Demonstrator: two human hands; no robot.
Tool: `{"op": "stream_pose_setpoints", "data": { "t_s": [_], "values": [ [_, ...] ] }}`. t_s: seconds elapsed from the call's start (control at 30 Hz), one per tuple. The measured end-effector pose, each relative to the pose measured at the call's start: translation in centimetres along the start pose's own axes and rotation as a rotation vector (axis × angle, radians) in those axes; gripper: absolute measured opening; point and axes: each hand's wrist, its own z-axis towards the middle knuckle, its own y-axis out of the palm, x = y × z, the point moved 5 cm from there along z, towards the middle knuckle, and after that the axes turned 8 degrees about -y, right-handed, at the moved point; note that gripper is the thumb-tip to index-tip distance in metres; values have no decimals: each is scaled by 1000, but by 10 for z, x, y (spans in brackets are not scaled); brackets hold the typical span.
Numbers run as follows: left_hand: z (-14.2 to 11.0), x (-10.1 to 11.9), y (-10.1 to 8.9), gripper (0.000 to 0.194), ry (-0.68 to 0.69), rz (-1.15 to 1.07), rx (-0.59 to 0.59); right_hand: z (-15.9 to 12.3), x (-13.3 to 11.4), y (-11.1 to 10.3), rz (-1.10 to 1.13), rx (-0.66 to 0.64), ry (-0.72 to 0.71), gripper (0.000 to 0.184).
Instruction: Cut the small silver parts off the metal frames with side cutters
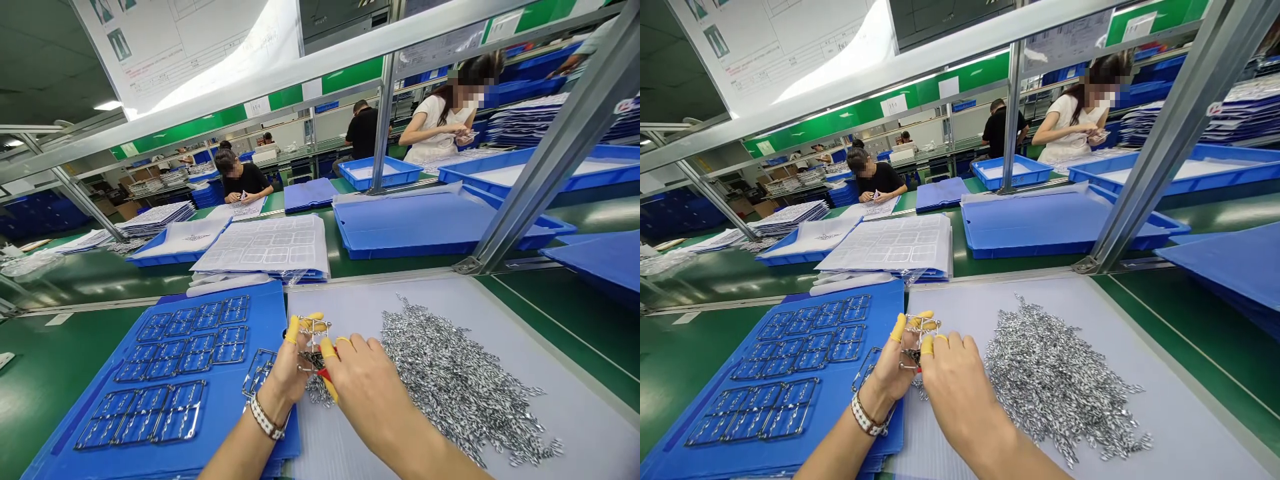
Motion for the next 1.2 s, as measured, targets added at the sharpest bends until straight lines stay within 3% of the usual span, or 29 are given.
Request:
{"op": "stream_pose_setpoints", "data": {
  "t_s": [0.3,1.0,1.2],
  "values": [
    [2,-3,4,63,-81,-54,-100,6,25,1,41,45,96,29],
    [1,-4,3,63,27,140,37,17,26,9,44,-99,129,18],
    [1,-5,1,63,5,143,46,17,24,9,44,-99,103,12]
  ]
}}
